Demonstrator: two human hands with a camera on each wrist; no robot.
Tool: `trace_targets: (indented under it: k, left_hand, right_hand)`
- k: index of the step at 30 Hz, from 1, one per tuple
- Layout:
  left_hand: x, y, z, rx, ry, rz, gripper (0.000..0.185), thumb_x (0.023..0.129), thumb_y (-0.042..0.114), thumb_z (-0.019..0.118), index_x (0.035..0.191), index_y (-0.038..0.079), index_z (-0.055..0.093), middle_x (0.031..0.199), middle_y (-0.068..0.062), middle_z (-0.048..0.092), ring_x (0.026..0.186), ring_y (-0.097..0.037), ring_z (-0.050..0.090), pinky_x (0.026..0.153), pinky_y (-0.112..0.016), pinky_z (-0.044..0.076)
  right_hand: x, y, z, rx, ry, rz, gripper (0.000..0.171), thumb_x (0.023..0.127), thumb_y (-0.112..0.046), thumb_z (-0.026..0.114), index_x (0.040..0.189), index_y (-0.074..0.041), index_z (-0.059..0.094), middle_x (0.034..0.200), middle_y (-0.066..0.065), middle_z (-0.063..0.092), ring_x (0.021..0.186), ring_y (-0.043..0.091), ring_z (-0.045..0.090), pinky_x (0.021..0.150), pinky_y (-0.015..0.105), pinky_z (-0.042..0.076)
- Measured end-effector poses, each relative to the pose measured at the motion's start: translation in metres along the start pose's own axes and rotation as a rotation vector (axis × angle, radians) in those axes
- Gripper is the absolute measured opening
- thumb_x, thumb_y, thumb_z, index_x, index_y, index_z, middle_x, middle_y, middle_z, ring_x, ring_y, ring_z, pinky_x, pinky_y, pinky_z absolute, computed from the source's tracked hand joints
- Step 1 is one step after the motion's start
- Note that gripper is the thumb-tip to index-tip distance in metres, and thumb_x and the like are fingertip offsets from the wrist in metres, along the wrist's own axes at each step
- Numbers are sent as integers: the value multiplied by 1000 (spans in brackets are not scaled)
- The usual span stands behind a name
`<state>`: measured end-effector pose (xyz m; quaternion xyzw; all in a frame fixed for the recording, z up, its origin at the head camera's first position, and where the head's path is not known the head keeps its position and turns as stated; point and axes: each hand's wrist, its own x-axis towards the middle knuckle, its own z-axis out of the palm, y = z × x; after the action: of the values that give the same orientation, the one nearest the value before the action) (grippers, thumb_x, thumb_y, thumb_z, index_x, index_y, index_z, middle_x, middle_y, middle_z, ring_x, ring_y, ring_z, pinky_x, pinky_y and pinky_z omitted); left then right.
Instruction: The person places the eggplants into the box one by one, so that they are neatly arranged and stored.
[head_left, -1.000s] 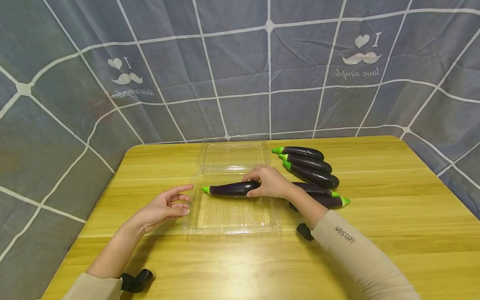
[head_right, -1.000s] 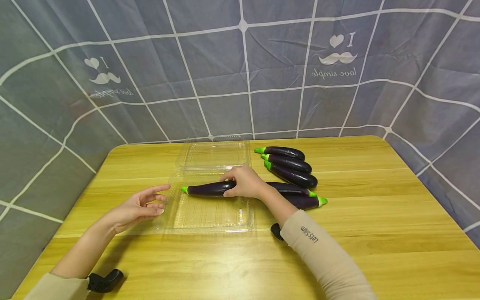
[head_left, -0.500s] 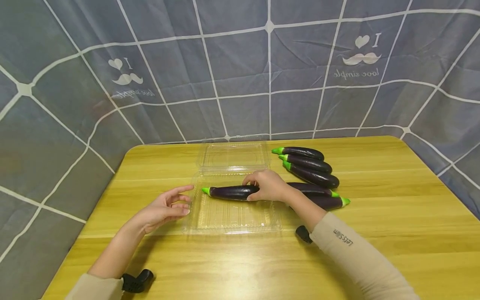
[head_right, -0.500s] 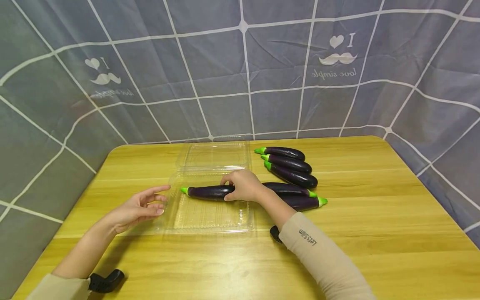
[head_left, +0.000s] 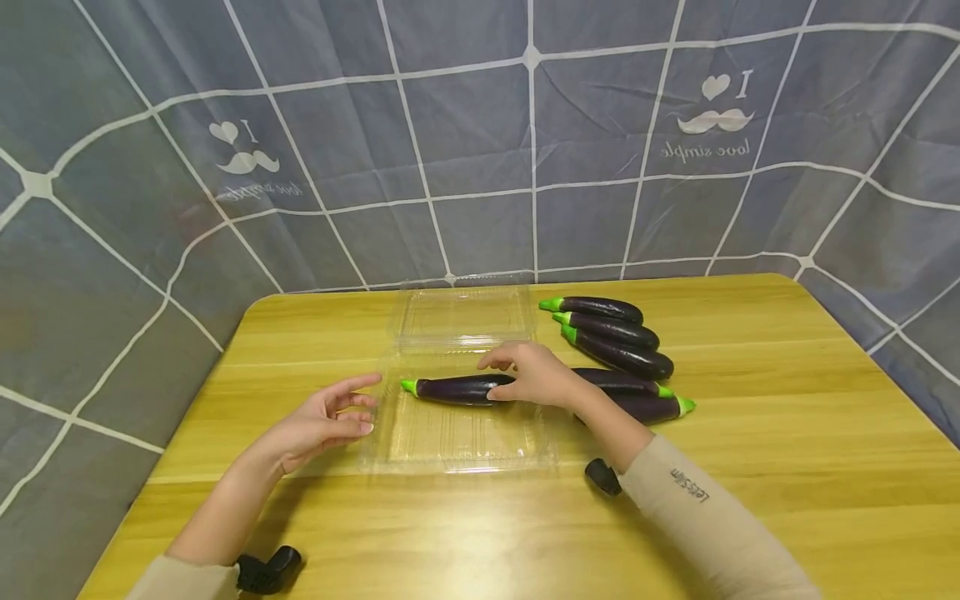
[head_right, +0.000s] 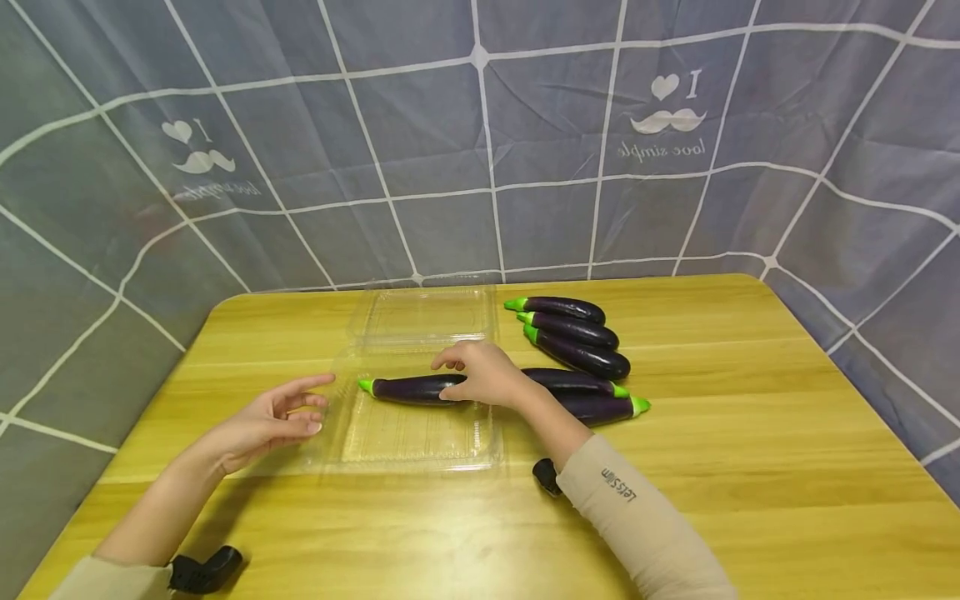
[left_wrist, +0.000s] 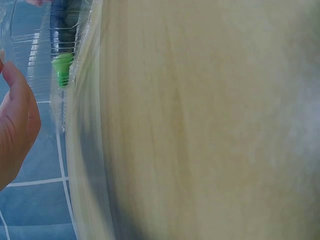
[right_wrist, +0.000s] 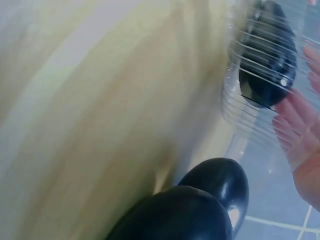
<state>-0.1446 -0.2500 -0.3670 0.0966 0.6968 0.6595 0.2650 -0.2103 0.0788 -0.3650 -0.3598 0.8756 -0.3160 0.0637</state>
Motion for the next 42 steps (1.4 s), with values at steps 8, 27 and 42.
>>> trace_targets:
  k: [8, 27, 42]
  left_hand:
    - [0, -2, -1, -13, -6, 10, 72, 87, 0, 60, 147, 1, 20, 117, -12, 42, 94, -12, 55, 81, -26, 51]
    - [0, -3, -1, 2, 11, 10, 70, 87, 0, 61, 146, 3, 24, 117, -11, 42, 93, -11, 55, 82, -26, 51]
    - [-1, -1, 1, 20, 10, 8, 72, 87, 1, 62, 146, 0, 21, 118, -14, 40, 94, -12, 54, 82, -26, 51]
  right_hand:
    - [-6, 0, -15, 169, 61, -2, 38, 80, -18, 74, 114, -5, 66, 111, 11, 64, 100, 28, 58, 84, 43, 49]
    - [-54, 2, -55, 368, 172, 59, 35, 79, -16, 76, 111, -7, 66, 110, 6, 63, 101, 33, 58, 86, 33, 50]
    - [-99, 26, -65, 274, 228, 104, 31, 80, -13, 74, 110, -7, 66, 108, 5, 63, 99, 25, 58, 83, 27, 51]
